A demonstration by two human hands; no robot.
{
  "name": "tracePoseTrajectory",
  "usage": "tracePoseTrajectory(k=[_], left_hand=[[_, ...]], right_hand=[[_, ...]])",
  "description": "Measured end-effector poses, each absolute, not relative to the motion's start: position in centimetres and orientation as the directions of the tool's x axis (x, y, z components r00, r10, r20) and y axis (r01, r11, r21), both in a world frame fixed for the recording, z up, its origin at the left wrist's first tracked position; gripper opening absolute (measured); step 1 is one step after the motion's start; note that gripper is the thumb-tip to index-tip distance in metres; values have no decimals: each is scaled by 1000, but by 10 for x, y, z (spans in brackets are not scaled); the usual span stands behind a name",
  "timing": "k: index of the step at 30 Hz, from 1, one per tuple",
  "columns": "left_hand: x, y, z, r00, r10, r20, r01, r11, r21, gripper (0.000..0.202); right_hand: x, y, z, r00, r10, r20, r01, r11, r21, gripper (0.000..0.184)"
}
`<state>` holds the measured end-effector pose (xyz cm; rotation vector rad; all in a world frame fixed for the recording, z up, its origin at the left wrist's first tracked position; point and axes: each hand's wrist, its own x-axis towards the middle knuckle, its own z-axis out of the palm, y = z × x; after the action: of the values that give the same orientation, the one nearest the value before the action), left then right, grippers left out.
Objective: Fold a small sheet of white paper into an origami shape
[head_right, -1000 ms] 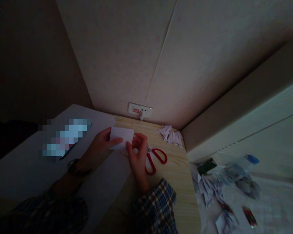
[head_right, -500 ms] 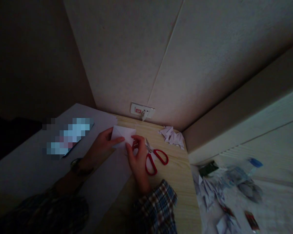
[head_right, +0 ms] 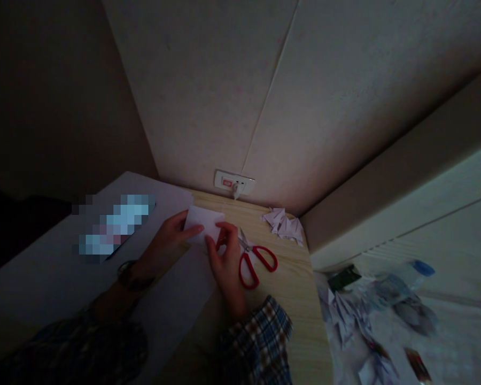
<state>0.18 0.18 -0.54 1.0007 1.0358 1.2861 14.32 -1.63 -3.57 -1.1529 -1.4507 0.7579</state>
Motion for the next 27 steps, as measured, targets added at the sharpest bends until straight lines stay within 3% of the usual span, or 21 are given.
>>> tracePoseTrajectory(k=[5, 10, 27], left_hand=[[2, 1, -8, 12, 999, -51, -253, 52, 966, 31], [1, 3, -11, 4, 999, -32, -244, 32, 969, 31], [-4, 3, 1, -41, 999, -12, 17, 13, 1000, 27]], right_hand=[[144, -15, -35, 31, 934, 357, 242, 339, -909, 27], [147, -15, -28, 2, 891, 454, 289, 434, -853, 13], [154, -12, -31, -65, 878, 474, 338, 466, -817, 28]])
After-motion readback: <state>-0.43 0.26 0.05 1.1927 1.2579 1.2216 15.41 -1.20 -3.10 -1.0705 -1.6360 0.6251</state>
